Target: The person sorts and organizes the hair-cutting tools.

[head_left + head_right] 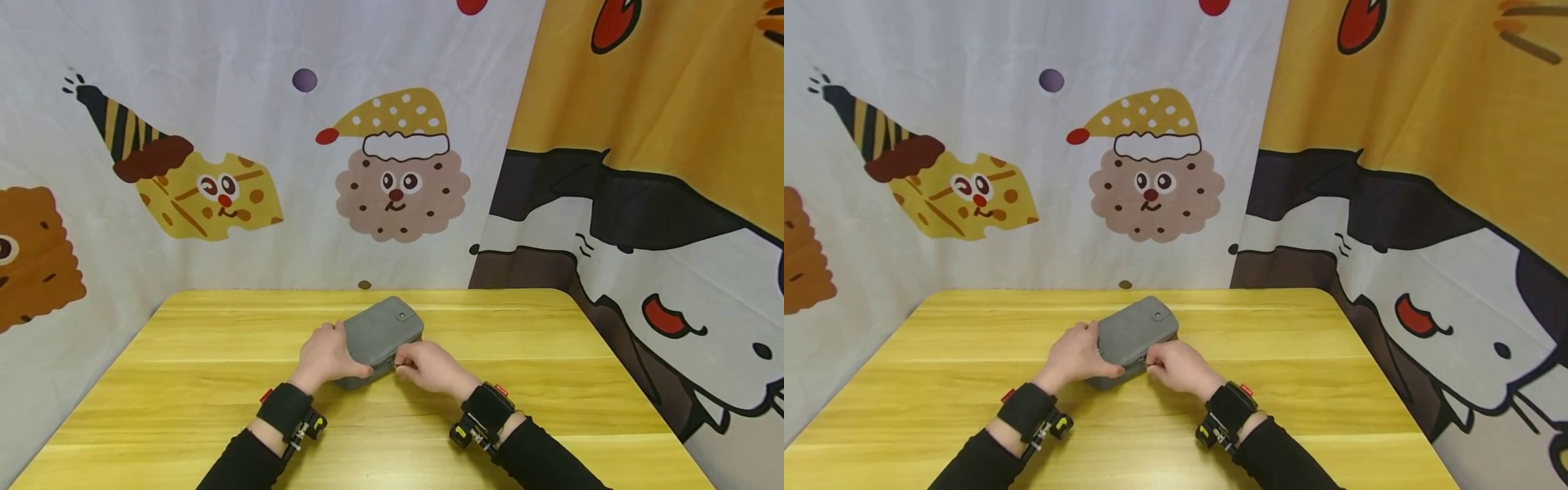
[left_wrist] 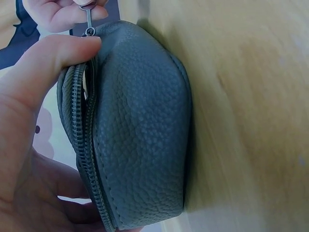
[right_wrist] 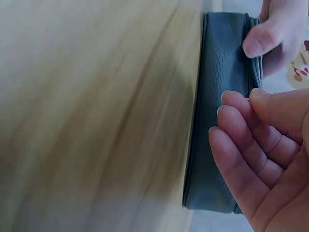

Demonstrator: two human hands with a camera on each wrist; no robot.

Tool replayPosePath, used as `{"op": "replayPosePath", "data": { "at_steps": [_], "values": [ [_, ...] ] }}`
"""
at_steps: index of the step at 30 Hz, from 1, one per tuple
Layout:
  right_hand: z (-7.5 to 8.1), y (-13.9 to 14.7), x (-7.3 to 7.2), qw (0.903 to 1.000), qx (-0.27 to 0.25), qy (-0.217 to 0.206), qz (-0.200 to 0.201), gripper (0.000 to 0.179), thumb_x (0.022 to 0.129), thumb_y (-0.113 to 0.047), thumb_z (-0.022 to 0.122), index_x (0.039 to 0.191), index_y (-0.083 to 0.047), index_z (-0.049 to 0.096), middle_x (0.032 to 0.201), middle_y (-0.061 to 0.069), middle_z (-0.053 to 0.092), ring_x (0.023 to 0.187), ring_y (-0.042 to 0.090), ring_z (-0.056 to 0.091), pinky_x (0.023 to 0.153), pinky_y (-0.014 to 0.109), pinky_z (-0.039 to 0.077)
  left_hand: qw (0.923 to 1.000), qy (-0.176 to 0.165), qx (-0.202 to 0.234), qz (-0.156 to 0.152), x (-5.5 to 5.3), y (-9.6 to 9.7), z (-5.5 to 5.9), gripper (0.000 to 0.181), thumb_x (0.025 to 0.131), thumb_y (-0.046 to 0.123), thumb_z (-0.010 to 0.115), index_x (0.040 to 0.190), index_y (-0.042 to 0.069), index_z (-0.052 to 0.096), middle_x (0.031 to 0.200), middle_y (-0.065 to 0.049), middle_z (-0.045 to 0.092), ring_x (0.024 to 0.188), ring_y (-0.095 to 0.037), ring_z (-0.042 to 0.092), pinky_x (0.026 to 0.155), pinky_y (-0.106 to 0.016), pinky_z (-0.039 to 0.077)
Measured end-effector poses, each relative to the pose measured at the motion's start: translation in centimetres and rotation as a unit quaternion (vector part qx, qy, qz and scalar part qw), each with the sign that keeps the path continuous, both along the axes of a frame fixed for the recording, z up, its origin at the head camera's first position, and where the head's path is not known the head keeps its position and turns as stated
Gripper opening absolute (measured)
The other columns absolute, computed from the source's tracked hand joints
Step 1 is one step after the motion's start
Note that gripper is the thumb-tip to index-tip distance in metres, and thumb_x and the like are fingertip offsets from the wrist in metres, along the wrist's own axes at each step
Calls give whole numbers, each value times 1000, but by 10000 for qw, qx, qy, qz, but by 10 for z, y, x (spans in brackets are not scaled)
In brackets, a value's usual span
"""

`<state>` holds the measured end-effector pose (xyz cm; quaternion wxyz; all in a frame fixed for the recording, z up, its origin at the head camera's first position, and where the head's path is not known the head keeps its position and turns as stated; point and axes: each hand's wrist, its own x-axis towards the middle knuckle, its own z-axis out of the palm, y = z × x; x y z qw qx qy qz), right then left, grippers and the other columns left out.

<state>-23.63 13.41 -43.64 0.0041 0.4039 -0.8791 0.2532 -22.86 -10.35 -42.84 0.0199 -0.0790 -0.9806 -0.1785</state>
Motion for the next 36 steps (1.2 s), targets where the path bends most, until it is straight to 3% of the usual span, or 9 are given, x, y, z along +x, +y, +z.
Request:
{"op": "replayPosePath", "data": {
  "at_steps": [29, 36],
  "values": [
    [-1, -12, 5, 9998, 8, 57, 169, 12, 91, -7, 71, 83, -14, 65, 70, -12, 55, 62, 2, 46, 61, 21, 41, 10000, -22, 75, -28, 0, 0, 2, 110, 58, 61, 86, 133, -11, 52, 116, -27, 58, 96, -40, 60, 72, -49, 55],
    [-2, -16, 6, 9989, -61, 114, 461, 13, 91, -6, 71, 83, -14, 65, 72, -10, 57, 62, 1, 46, 61, 18, 42, 9999, 0, 104, -54, -1, -1, 0, 109, 58, 60, 85, 132, -11, 52, 115, -27, 58, 96, -39, 61, 71, -48, 55]
  ]
}}
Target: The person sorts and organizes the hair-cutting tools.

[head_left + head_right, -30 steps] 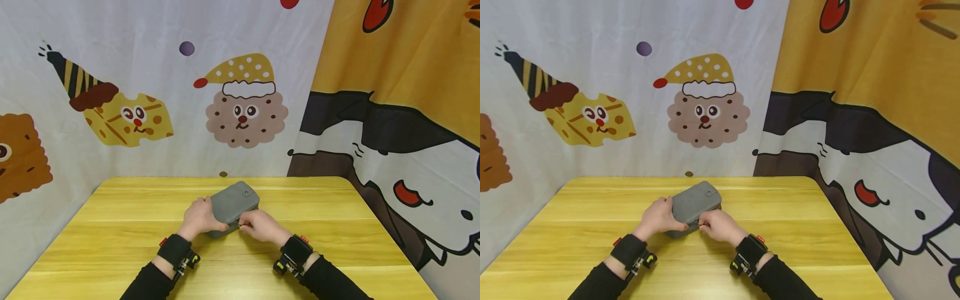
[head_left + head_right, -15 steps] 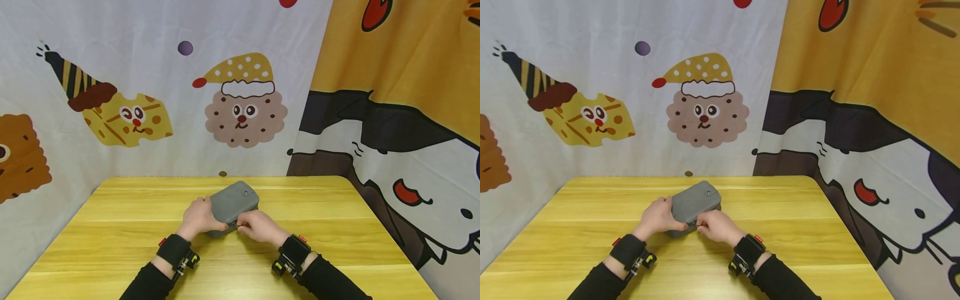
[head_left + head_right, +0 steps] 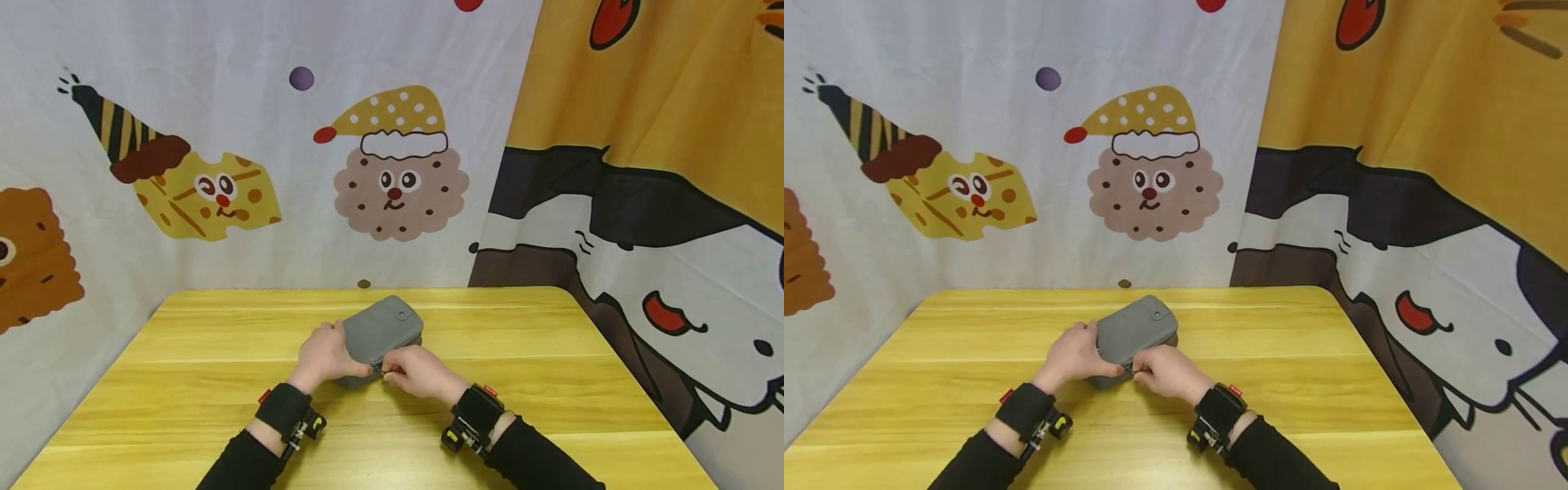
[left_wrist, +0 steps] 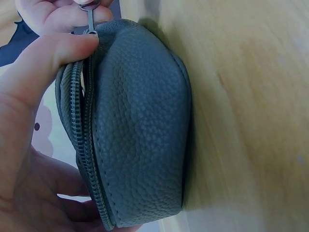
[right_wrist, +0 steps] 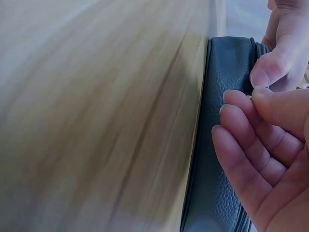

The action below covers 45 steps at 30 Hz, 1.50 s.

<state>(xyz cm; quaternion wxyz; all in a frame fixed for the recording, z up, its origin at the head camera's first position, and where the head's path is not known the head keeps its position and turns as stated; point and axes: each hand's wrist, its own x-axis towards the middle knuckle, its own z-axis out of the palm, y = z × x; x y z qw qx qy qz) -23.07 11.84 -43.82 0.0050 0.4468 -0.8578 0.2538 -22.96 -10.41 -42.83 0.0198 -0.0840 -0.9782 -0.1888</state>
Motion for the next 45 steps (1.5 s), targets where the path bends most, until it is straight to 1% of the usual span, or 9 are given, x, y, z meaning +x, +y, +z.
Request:
{"op": "replayPosePath", "data": {
  "at_steps": [12, 16, 24, 29, 32, 36, 39, 41, 45],
  "values": [
    [-4, -3, -2, 9999, -23, -82, 77, 13, 92, -6, 70, 84, -15, 65, 72, -10, 58, 62, 0, 46, 61, 17, 41, 10000, -49, 27, -50, -1, -1, -1, 111, 58, 59, 86, 135, -12, 49, 118, -28, 58, 98, -40, 61, 73, -49, 55],
    [-6, -3, -3, 9999, -73, 9, 133, 12, 91, -6, 71, 85, -14, 65, 73, -10, 59, 61, -1, 46, 60, 17, 41, 10000, -57, -6, -34, -1, -1, -1, 114, 59, 60, 85, 138, -13, 47, 121, -29, 57, 101, -41, 60, 75, -50, 55],
    [-9, -4, -4, 9996, 174, -193, -71, 4, 94, -12, 69, 90, -12, 69, 78, -9, 62, 66, 0, 52, 63, 19, 46, 10000, 61, 38, -33, 1, -2, -3, 116, 60, 60, 85, 139, -14, 45, 122, -30, 56, 102, -42, 60, 76, -51, 55],
    [-5, -1, -3, 9995, 271, -65, -141, 3, 92, -15, 71, 95, -14, 70, 85, -6, 66, 73, 3, 59, 69, 20, 50, 9999, 96, 12, -63, 1, -2, -2, 115, 60, 60, 85, 138, -14, 46, 121, -30, 56, 101, -42, 60, 75, -50, 55],
    [3, 3, -3, 9994, 262, 76, -228, 5, 93, -19, 71, 96, -15, 71, 86, -6, 67, 75, 4, 60, 70, 22, 50, 9999, 74, -22, -64, 2, -2, -1, 115, 61, 61, 85, 139, -14, 45, 123, -30, 56, 102, -42, 60, 76, -50, 55],
    [14, 11, -6, 9991, 59, 197, -364, 6, 93, -23, 72, 95, -18, 70, 85, -10, 65, 75, 3, 59, 69, 23, 51, 9999, 94, -50, -112, 3, 0, -1, 115, 61, 61, 85, 138, -14, 46, 121, -29, 56, 101, -41, 60, 75, -49, 55],
    [21, 17, -11, 9986, -100, 389, -355, 10, 92, -27, 73, 98, -19, 70, 90, -9, 65, 82, 6, 60, 75, 25, 51, 9996, 103, -69, -255, 3, 1, -1, 114, 62, 61, 84, 137, -14, 46, 122, -29, 56, 102, -42, 60, 77, -49, 55],
    [24, 20, -15, 9978, -162, 590, -268, 19, 90, -30, 75, 103, -16, 70, 96, -6, 66, 90, 11, 61, 83, 29, 51, 9992, 99, -105, -385, 4, 3, -1, 113, 63, 61, 84, 138, -14, 46, 124, -30, 55, 105, -42, 59, 80, -50, 54],
    [28, 25, -24, 9960, 13, 872, -180, 51, 85, -40, 78, 124, -9, 65, 121, 2, 63, 116, 21, 56, 102, 37, 44, 9973, 178, -126, -695, 3, 7, 0, 111, 63, 60, 84, 138, -14, 47, 125, -31, 55, 107, -44, 58, 83, -51, 53]
  ]
}}
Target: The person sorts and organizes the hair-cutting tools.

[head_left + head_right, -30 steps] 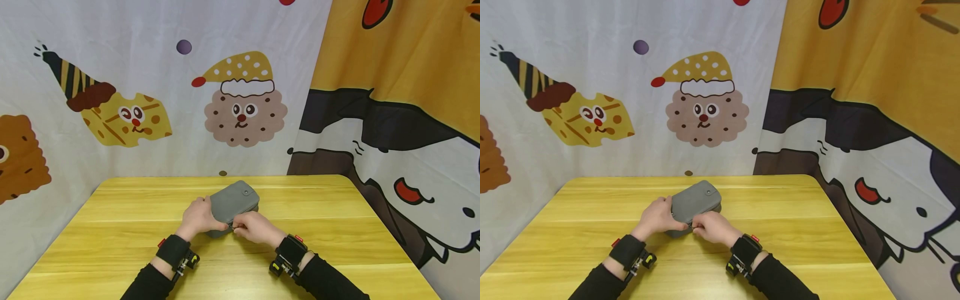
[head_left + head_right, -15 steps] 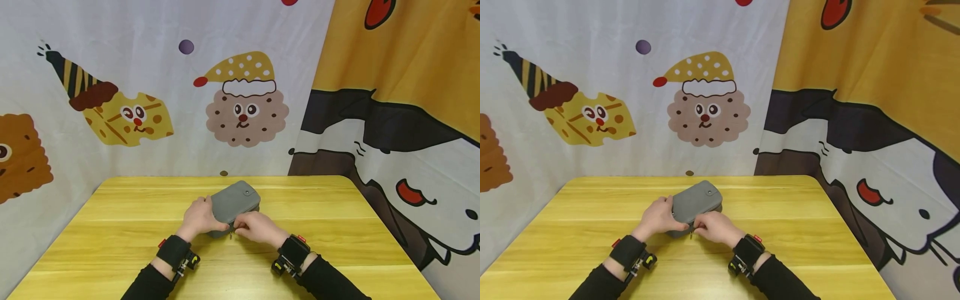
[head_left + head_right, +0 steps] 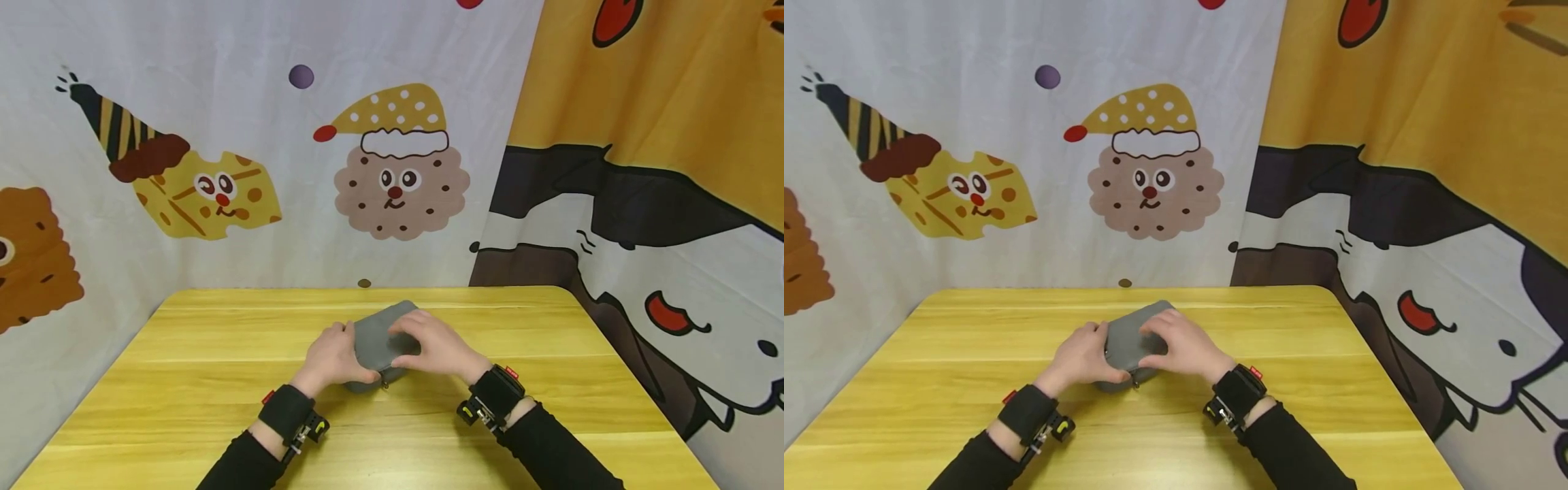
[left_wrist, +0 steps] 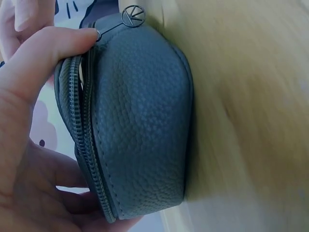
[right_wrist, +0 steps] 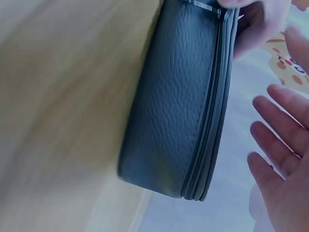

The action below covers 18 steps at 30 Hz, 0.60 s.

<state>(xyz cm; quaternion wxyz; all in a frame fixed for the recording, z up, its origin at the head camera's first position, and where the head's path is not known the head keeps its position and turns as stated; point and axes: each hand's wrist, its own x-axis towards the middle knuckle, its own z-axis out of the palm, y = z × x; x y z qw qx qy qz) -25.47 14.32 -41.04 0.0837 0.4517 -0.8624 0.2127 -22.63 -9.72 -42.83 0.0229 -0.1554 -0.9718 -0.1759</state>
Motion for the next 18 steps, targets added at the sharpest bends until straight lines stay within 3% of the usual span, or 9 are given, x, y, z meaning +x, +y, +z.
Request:
{"op": "replayPosePath", "data": {
  "at_steps": [3, 7, 12, 18],
  "values": [
    [1, 1, -5, 9996, 295, 40, -36, 78, 79, -48, 81, 140, -7, 54, 139, 7, 55, 131, 25, 47, 109, 41, 38, 9998, 68, 13, -178, 0, 3, 0, 111, 63, 59, 84, 138, -14, 47, 125, -30, 55, 107, -43, 59, 84, -50, 53],
    [2, 1, -9, 9979, 645, 80, -27, 100, 73, -55, 83, 149, -5, 43, 149, 11, 46, 140, 30, 37, 113, 46, 32, 9991, 68, -63, -409, -2, 5, 0, 113, 63, 60, 84, 141, -12, 45, 128, -29, 54, 110, -42, 58, 87, -50, 52],
    [2, 1, -12, 9941, 1068, 167, 32, 114, 67, -63, 82, 152, -3, 37, 154, 14, 38, 144, 35, 29, 117, 49, 23, 9966, 72, -209, -788, -5, 5, 0, 113, 64, 60, 83, 143, -10, 42, 131, -27, 54, 112, -40, 58, 88, -48, 52],
    [1, 2, -13, 9874, 1579, -78, -109, 125, 64, -68, 81, 154, 1, 28, 157, 19, 30, 146, 38, 23, 117, 53, 18, 9929, 139, -298, -1140, -9, 5, 1, 111, 66, 60, 81, 144, -9, 42, 132, -25, 54, 111, -36, 58, 87, -44, 52]
  ]
}}
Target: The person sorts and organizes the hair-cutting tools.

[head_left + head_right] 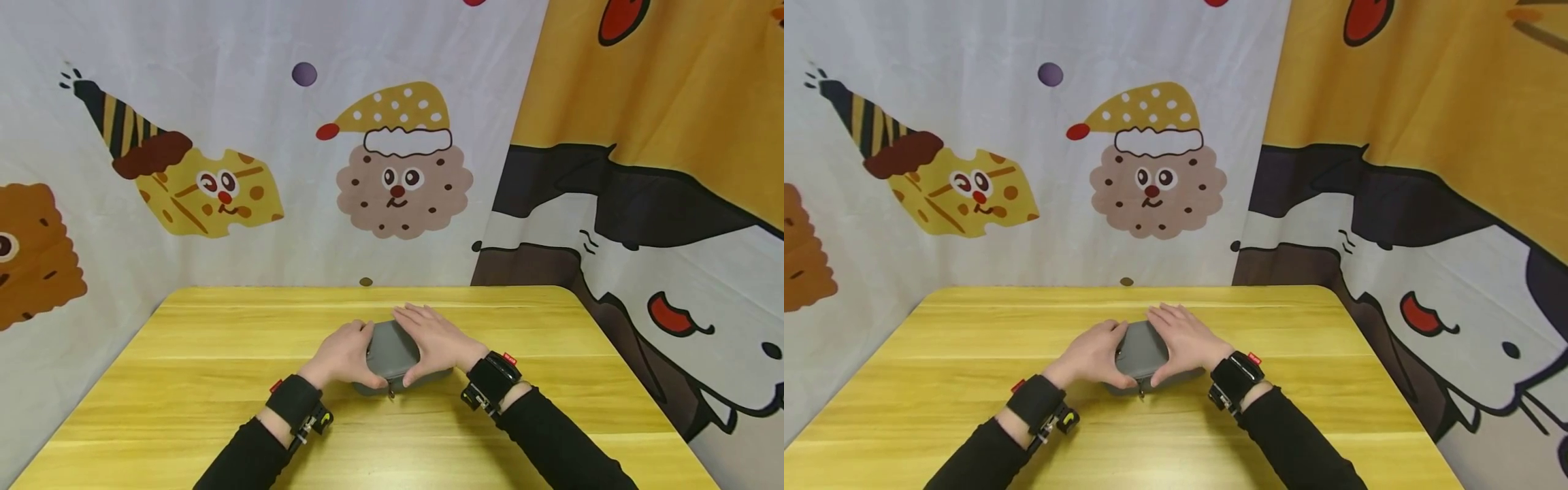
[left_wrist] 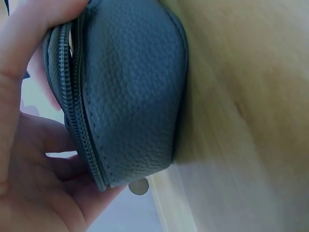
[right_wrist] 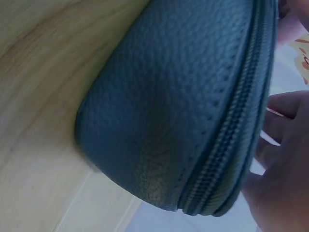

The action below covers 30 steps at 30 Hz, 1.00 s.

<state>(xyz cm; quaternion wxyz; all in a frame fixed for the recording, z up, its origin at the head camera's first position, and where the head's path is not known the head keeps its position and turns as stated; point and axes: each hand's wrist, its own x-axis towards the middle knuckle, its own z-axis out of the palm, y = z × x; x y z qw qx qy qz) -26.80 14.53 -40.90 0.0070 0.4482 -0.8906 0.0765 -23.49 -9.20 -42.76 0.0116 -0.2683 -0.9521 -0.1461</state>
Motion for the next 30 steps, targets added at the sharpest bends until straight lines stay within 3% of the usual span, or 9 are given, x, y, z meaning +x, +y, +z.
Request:
{"op": "replayPosePath", "data": {
  "at_steps": [5, 13, 22, 30],
  "values": [
    [-1, 1, 0, 9997, 178, -114, -101, 127, 63, -68, 82, 153, 4, 29, 156, 23, 30, 145, 41, 23, 117, 54, 19, 9999, -10, -58, -102, -2, 0, 1, 110, 67, 59, 81, 145, -8, 42, 133, -24, 53, 112, -36, 57, 89, -44, 51],
    [-4, 0, -3, 9974, 584, -336, -243, 128, 66, -72, 77, 155, 1, 22, 159, 21, 24, 147, 34, 22, 119, 50, 16, 9996, -86, 15, -261, -7, 0, 1, 108, 67, 57, 81, 145, -6, 42, 133, -23, 53, 112, -35, 56, 88, -44, 51],
    [-5, -3, -5, 9979, 528, -167, -326, 119, 68, -68, 79, 153, 1, 32, 153, 17, 36, 141, 35, 33, 112, 48, 32, 9996, -161, 10, -253, -9, -1, 1, 109, 67, 58, 81, 147, -5, 41, 134, -23, 51, 114, -35, 55, 88, -44, 50],
    [-11, -4, -8, 9987, 454, 44, -242, 112, 70, -64, 79, 150, 2, 36, 149, 17, 40, 137, 34, 37, 109, 46, 37, 9990, -224, 220, -312, -6, -3, -2, 110, 69, 56, 82, 148, -7, 37, 140, -25, 47, 120, -38, 51, 92, -45, 49]
  ]
}}
